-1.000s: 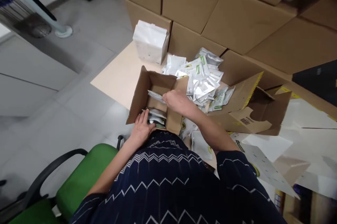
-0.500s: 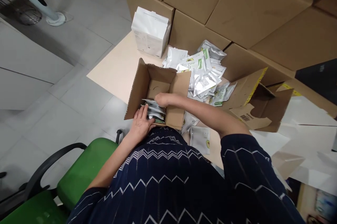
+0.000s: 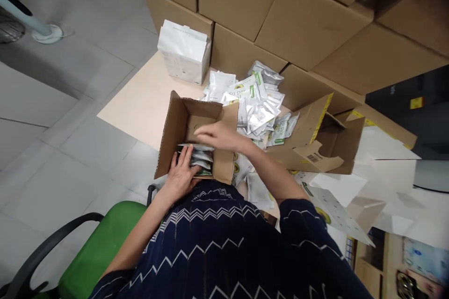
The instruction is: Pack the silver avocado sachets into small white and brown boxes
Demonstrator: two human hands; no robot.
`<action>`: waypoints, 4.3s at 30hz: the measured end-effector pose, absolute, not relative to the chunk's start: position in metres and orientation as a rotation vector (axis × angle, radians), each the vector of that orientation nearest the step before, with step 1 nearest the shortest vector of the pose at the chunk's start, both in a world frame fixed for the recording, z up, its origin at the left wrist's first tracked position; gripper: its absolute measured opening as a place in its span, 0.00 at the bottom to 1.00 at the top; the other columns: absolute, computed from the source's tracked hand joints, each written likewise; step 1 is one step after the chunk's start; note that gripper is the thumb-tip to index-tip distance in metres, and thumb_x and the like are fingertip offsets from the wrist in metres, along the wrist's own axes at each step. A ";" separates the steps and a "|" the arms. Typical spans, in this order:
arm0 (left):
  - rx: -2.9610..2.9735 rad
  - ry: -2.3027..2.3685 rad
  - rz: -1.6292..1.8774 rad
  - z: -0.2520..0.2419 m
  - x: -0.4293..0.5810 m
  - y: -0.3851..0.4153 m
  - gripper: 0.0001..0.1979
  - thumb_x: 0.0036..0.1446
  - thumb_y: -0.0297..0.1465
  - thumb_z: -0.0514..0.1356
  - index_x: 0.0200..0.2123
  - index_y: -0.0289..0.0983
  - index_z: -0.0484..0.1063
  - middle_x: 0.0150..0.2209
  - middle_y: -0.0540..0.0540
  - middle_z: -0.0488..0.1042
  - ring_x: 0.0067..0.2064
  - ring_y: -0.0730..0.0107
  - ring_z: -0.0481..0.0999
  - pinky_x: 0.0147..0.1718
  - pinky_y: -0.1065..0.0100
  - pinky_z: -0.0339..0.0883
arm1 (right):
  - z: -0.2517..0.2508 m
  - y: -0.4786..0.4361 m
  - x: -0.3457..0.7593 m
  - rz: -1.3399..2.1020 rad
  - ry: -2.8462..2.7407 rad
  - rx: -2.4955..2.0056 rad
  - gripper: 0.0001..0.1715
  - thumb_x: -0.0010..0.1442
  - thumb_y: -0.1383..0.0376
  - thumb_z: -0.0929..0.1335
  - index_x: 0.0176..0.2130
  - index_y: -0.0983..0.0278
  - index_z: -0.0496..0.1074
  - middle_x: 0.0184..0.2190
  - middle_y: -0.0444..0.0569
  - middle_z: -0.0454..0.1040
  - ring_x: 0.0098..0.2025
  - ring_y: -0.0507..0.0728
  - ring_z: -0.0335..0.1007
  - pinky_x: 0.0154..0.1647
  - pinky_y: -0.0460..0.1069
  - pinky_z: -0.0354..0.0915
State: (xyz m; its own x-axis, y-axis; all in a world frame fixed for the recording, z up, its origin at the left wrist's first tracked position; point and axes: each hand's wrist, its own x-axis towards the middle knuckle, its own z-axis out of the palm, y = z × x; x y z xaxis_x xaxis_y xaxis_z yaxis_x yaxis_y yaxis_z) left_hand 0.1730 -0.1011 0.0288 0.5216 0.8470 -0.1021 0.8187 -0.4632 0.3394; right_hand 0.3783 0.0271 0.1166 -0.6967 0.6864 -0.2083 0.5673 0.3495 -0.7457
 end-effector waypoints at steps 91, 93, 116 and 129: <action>2.373 1.268 0.048 0.033 0.169 -0.085 0.14 0.50 0.34 0.71 0.40 0.36 0.78 0.76 0.37 0.31 0.73 0.28 0.38 0.66 0.27 0.39 | -0.020 0.070 0.484 0.878 -1.366 -2.093 0.14 0.57 0.59 0.66 0.24 0.60 0.61 0.21 0.39 0.62 0.28 0.52 0.57 0.32 0.48 0.54; 2.378 1.258 0.063 0.032 0.169 -0.085 0.14 0.50 0.33 0.70 0.40 0.36 0.77 0.76 0.37 0.29 0.74 0.28 0.37 0.66 0.27 0.38 | 0.001 0.058 0.488 0.723 -1.464 -1.977 0.13 0.60 0.60 0.63 0.25 0.60 0.60 0.23 0.39 0.62 0.29 0.52 0.57 0.33 0.48 0.54; 2.376 1.278 0.139 0.029 0.170 -0.088 0.14 0.49 0.34 0.71 0.39 0.37 0.79 0.75 0.37 0.40 0.73 0.28 0.40 0.66 0.27 0.38 | 0.111 0.036 0.345 0.480 -2.910 -1.463 0.20 0.68 0.73 0.57 0.54 0.65 0.69 0.40 0.56 0.78 0.36 0.56 0.71 0.34 0.50 0.56; 2.356 1.252 0.109 0.035 0.172 -0.078 0.18 0.48 0.36 0.72 0.43 0.40 0.80 0.76 0.41 0.29 0.73 0.25 0.35 0.65 0.25 0.33 | 0.087 0.048 0.337 1.108 -3.187 -1.289 0.18 0.69 0.68 0.61 0.50 0.71 0.76 0.49 0.64 0.79 0.49 0.62 0.77 0.39 0.49 0.62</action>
State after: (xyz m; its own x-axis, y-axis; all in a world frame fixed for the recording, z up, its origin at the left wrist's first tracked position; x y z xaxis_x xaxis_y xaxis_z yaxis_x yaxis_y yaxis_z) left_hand 0.1717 -0.0783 0.0353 0.5813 0.8006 -0.1450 0.7635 -0.4751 0.4373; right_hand 0.3372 0.0480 0.0874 -0.6506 0.4562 -0.6071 0.7345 0.5813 -0.3503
